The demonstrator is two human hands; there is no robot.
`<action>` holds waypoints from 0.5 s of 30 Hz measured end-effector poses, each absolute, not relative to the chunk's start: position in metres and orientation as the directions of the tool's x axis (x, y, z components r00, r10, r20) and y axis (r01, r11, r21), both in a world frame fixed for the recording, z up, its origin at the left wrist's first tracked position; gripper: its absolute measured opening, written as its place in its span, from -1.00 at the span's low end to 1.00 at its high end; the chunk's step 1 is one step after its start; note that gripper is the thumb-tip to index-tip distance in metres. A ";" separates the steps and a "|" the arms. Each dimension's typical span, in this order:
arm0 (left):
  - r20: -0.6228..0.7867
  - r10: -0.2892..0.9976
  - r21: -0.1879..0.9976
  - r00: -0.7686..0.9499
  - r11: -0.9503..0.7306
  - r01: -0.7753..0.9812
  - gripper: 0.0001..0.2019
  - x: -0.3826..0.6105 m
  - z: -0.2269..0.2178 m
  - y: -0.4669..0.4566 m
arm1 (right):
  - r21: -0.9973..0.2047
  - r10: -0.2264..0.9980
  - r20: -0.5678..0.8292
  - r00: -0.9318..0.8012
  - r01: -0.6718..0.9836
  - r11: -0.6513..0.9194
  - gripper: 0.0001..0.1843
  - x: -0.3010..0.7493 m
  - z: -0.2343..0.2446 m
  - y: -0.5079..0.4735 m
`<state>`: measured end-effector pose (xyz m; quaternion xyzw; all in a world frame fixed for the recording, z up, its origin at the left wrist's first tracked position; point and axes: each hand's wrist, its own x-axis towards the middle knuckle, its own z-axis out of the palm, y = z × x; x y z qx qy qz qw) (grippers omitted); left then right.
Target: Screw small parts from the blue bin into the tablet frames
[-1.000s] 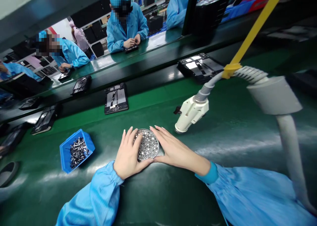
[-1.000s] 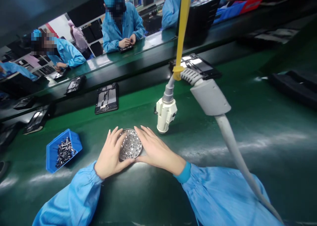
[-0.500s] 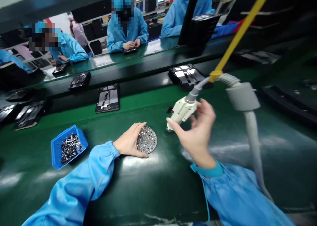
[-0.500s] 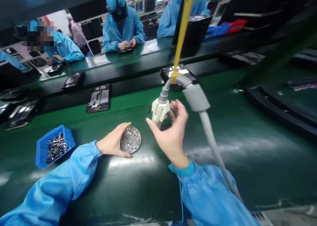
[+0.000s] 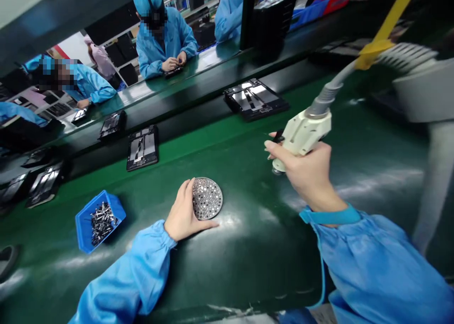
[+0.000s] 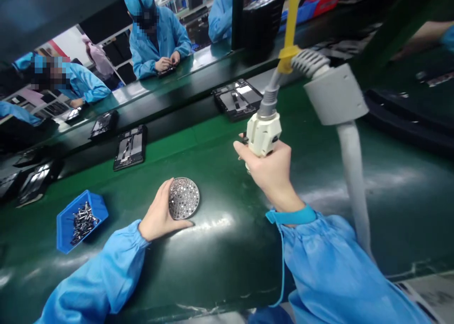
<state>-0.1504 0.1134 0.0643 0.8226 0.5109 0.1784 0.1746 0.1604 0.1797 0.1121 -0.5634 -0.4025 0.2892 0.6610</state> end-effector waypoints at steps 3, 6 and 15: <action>0.083 0.846 0.446 0.526 -0.504 0.740 0.41 -0.143 0.067 0.133 | -0.977 0.823 0.209 0.528 0.078 0.199 -0.66 0.161 0.116 0.177; 0.033 0.715 0.481 0.698 -0.624 0.616 0.45 -0.133 0.070 0.163 | -0.972 0.805 0.232 0.545 0.106 0.209 -0.67 0.161 0.117 0.174; 0.069 0.517 0.487 0.853 -0.764 0.424 0.37 -0.050 0.074 0.187 | -0.981 0.722 0.190 0.665 0.156 0.114 -0.59 0.174 0.104 0.175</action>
